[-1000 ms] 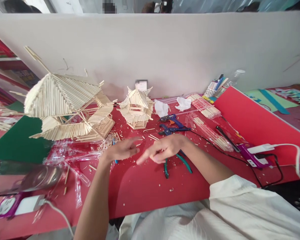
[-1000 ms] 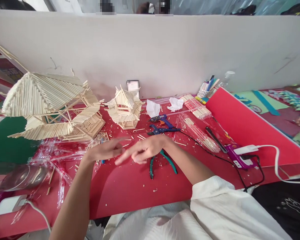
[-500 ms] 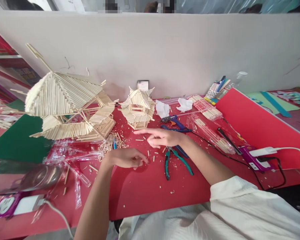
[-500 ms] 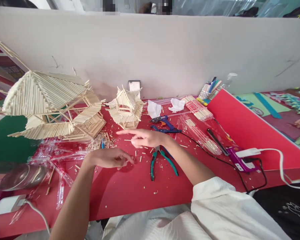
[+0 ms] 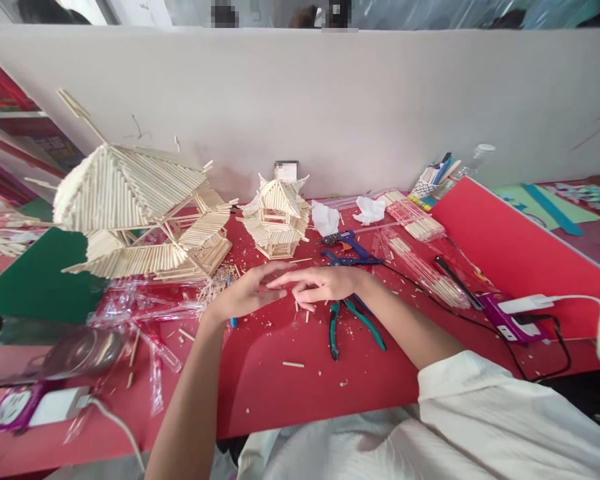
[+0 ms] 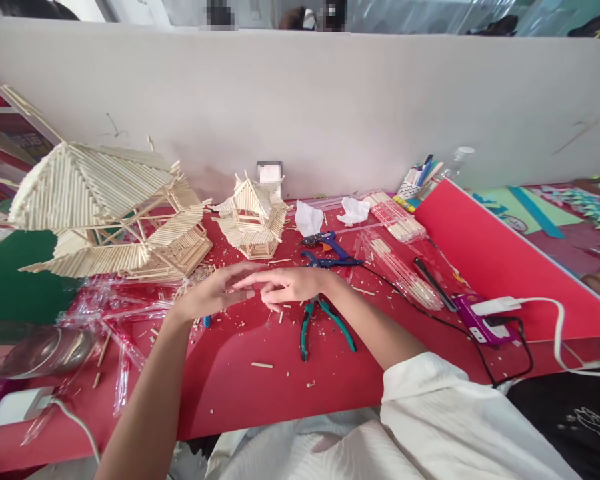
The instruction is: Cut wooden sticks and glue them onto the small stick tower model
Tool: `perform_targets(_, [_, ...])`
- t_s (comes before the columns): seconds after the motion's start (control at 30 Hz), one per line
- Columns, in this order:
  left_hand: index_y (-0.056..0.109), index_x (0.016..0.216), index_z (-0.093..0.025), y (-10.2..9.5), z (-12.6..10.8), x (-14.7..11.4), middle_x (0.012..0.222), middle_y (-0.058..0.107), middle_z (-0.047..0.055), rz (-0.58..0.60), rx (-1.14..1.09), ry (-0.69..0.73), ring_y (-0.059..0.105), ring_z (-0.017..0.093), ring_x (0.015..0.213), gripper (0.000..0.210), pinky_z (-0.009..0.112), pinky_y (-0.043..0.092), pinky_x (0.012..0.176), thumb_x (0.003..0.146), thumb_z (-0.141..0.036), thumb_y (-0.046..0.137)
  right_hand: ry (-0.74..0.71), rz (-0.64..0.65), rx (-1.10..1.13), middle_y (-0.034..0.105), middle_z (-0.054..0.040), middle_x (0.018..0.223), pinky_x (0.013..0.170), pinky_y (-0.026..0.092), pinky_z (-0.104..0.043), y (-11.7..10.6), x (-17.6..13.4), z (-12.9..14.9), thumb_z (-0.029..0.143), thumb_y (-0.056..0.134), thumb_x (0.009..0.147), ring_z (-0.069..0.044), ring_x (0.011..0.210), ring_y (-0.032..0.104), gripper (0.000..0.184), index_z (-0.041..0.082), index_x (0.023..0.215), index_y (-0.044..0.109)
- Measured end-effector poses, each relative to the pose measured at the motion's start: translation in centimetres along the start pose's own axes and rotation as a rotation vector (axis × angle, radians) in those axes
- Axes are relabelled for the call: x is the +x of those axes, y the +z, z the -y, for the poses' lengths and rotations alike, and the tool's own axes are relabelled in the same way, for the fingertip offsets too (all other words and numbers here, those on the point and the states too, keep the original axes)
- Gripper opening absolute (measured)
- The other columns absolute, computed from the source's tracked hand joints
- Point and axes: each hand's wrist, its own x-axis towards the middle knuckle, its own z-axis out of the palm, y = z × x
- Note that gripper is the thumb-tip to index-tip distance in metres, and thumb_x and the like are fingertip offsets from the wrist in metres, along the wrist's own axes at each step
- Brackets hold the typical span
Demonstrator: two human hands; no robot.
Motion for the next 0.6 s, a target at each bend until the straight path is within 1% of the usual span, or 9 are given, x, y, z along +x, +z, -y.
perform_targets(0.03, [0.063,0.133,-0.019,0.3,-0.4,0.1,0.12,0.071,0.011,-0.002,-0.031,0.014,0.068,0.02,0.102,0.044,0.033,0.056,0.088,0.09,-0.028,0.069,0.017,0.009,0.006,0.057,0.003,0.072,0.07,0.047,-0.027,-0.1,0.1,-0.3,0.022,0.047,0.105,-0.012,0.066,0.055,0.058,0.017,0.161,0.032])
perform_targets(0.1, [0.068,0.124,-0.017,0.8,-1.0,0.5,0.113,0.074,0.01,-0.032,-0.091,0.031,0.069,0.019,0.099,0.037,0.032,0.055,0.088,0.089,-0.031,0.072,0.03,0.022,0.025,0.058,0.0029,0.072,0.069,0.047,-0.027,-0.1,0.2,-0.7,0.022,0.048,0.104,-0.011,0.065,0.056,0.062,0.016,0.162,0.027])
perform_targets(0.2, [0.074,0.104,-0.014,1.6,-0.7,1.1,0.093,0.075,0.007,-0.119,-0.159,0.02,0.068,0.017,0.085,0.027,0.028,0.053,0.078,0.088,-0.036,0.074,0.014,0.002,0.056,0.058,0.0036,0.073,0.07,0.047,-0.027,0.1,0.3,-1.1,0.022,0.049,0.104,-0.011,0.066,0.058,0.064,0.018,0.163,0.024])
perform_targets(0.27, [0.075,0.092,-0.013,1.8,-0.3,1.4,0.081,0.073,0.004,-0.14,-0.164,-0.003,0.065,0.015,0.076,0.027,0.025,0.051,0.071,0.086,-0.04,0.075,0.003,-0.009,0.066,0.058,0.0037,0.074,0.07,0.047,-0.026,0.1,0.3,-1.1,0.021,0.048,0.104,-0.011,0.069,0.059,0.063,0.019,0.163,0.025])
perform_targets(0.33, [0.074,0.083,-0.014,1.6,0.1,1.3,0.072,0.069,0.002,-0.135,-0.142,-0.024,0.061,0.013,0.069,0.03,0.024,0.048,0.066,0.085,-0.043,0.075,-0.003,-0.027,0.042,0.06,0.0031,0.075,0.067,0.044,-0.025,0.0,0.1,-1.0,0.021,0.049,0.104,-0.01,0.068,0.057,0.06,0.018,0.161,0.031])
perform_targets(0.43, [0.073,0.079,-0.014,0.3,0.4,0.5,0.068,0.066,0.001,-0.151,-0.106,-0.058,0.057,0.011,0.066,0.032,0.023,0.046,0.063,0.086,-0.045,0.073,-0.014,-0.093,-0.011,0.065,0.0018,0.076,0.06,0.041,-0.023,-0.6,-0.4,-0.5,0.023,0.052,0.103,-0.009,0.062,0.052,0.052,0.017,0.154,0.044])
perform_targets(0.53, [0.073,0.082,-0.015,-1.4,0.8,-0.6,0.074,0.069,0.003,-0.169,-0.06,-0.119,0.06,0.012,0.07,0.034,0.025,0.049,0.067,0.088,-0.048,0.07,0.028,-0.205,-0.016,0.069,0.0,0.077,0.057,0.042,-0.022,-1.5,-1.0,-0.1,0.03,0.055,0.101,-0.008,0.058,0.051,0.038,0.016,0.136,0.062])
perform_targets(0.6, [0.073,0.086,-0.015,-2.3,1.1,-1.3,0.081,0.072,0.006,-0.167,-0.076,-0.177,0.064,0.014,0.075,0.038,0.027,0.052,0.071,0.09,-0.053,0.066,0.081,-0.294,-0.016,0.072,-0.0026,0.081,0.056,0.043,-0.022,-2.0,-1.4,0.0,0.033,0.059,0.099,-0.007,0.057,0.053,0.03,0.015,0.12,0.07])
